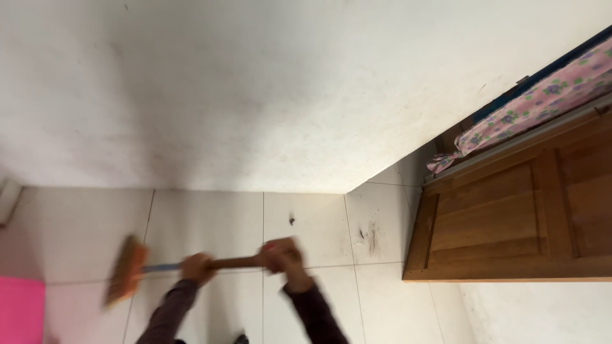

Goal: The recorder uses a broom to sweep dust and debris across a tiled floor in a home.

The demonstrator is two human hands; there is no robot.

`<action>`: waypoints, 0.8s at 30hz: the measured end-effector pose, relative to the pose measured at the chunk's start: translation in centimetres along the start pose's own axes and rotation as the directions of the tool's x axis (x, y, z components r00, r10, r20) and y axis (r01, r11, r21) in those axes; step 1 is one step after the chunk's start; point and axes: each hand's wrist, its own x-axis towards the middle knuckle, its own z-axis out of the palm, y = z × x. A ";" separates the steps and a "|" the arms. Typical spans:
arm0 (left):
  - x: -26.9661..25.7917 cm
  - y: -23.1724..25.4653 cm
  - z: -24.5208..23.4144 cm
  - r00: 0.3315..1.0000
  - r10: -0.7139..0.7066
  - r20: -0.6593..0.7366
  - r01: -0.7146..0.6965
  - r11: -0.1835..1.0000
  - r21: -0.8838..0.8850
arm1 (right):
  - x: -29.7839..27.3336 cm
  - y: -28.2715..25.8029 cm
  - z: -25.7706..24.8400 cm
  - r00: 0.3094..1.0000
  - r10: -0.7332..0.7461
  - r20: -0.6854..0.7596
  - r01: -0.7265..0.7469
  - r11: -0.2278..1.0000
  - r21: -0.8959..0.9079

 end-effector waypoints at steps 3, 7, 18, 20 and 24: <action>0.5 9.5 6.8 0.960 0.220 -0.172 -0.249 0.954 -0.167 | -1.5 -9.1 -1.8 0.998 0.033 -0.049 -0.034 0.999 -0.023; -1.2 24.7 3.8 0.984 0.101 0.149 -0.048 0.945 -0.322 | -2.5 -15.3 -3.0 0.991 0.059 0.117 -0.021 0.952 -0.306; -2.3 25.1 -3.3 0.987 0.084 -0.138 -0.130 0.917 -0.376 | 1.1 -21.0 3.6 0.933 -0.011 0.359 0.185 0.872 -0.454; -3.0 21.9 -5.2 0.969 0.069 -0.238 -0.152 0.924 -0.351 | 2.1 -21.3 4.1 0.937 -0.066 0.344 0.211 0.890 -0.404; -4.1 9.9 -6.7 0.938 0.069 -0.339 -0.125 0.981 -0.145 | 4.7 -14.1 3.7 0.843 0.015 0.538 0.174 0.938 -0.299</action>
